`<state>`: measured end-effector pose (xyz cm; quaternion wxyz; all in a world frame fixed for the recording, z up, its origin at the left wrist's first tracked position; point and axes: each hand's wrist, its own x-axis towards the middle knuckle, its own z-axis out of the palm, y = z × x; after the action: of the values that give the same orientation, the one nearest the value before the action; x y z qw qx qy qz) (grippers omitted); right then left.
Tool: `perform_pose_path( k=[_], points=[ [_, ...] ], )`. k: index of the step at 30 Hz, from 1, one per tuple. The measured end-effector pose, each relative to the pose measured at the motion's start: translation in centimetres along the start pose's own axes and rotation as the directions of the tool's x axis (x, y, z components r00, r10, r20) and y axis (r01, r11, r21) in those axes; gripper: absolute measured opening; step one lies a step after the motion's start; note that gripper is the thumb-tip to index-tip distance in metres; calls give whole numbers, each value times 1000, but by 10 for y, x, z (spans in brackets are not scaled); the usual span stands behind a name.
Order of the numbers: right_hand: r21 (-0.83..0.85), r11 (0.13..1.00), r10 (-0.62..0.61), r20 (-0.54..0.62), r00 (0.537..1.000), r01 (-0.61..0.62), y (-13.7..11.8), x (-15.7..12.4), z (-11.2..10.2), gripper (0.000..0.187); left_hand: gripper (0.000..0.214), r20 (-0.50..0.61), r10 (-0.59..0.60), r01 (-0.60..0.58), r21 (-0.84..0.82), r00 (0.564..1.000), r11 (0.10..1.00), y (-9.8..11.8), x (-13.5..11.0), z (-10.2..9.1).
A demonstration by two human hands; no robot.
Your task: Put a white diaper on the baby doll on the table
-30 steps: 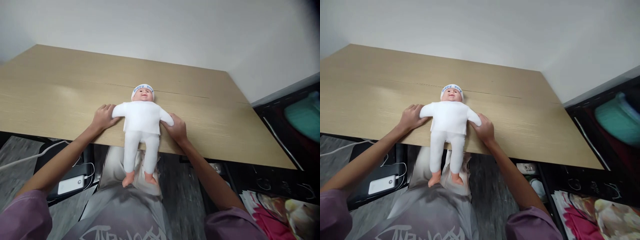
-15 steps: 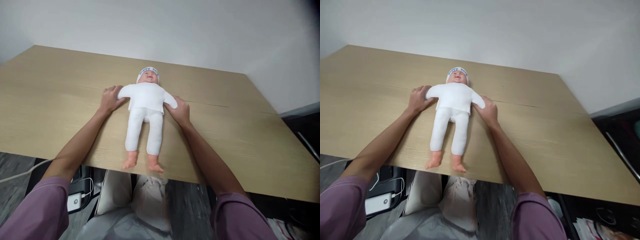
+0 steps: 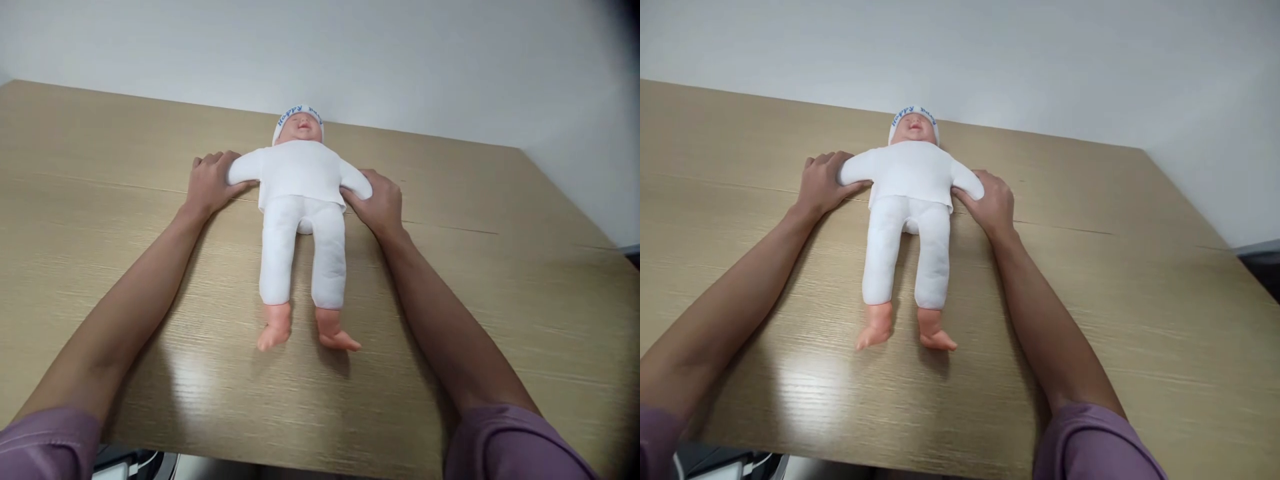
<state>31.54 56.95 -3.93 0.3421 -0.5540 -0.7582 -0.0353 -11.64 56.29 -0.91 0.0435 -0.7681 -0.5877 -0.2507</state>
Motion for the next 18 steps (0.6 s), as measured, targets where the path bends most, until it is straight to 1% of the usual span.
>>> perform_pose_path(
  k=[2, 5, 8, 10, 12, 13, 15, 17, 18],
  points=[
    [-26, 1000, 2, -16, 1000, -3, 2, 0, 2, 71, 101, -5, 4, -4, 0, 1000, 1000, 1, -2, -1],
    [-67, 998, 15, -71, 997, -19, -3, -9, -3, 79, 102, -49, 6, -6, -8, 999, 1000, 8, -11, -7],
    [-72, 997, 26, -135, 990, -36, -15, -29, -14, 92, 101, -102, -37, 33, -36, 994, 999, 20, -31, -16],
    [-54, 998, 29, -164, 986, -39, -25, -48, -22, 95, 100, -120, -87, 79, -70, 989, 994, 33, -49, -24],
    [-19, 998, 60, -199, 978, -65, -39, -69, -32, 89, 92, -128, -126, 113, -104, 984, 988, 50, -69, -34],
    [7, 995, 97, -228, 969, -98, -48, -80, -37, 84, 85, -132, -137, 121, -118, 982, 986, 61, -79, -41],
    [88, 979, 201, -298, 933, -182, -72, -108, -53, 74, 69, -152, -148, 126, -145, 977, 981, 87, -104, -58],
    [197, 951, 292, -330, 898, -237, -106, -146, -78, 64, 60, -183, -146, 111, -188, 972, 976, 117, -144, -80],
    [246, 940, 309, -314, 898, -237, -124, -170, -93, 59, 58, -189, -140, 97, -222, 972, 970, 133, -172, -91]
  ],
)
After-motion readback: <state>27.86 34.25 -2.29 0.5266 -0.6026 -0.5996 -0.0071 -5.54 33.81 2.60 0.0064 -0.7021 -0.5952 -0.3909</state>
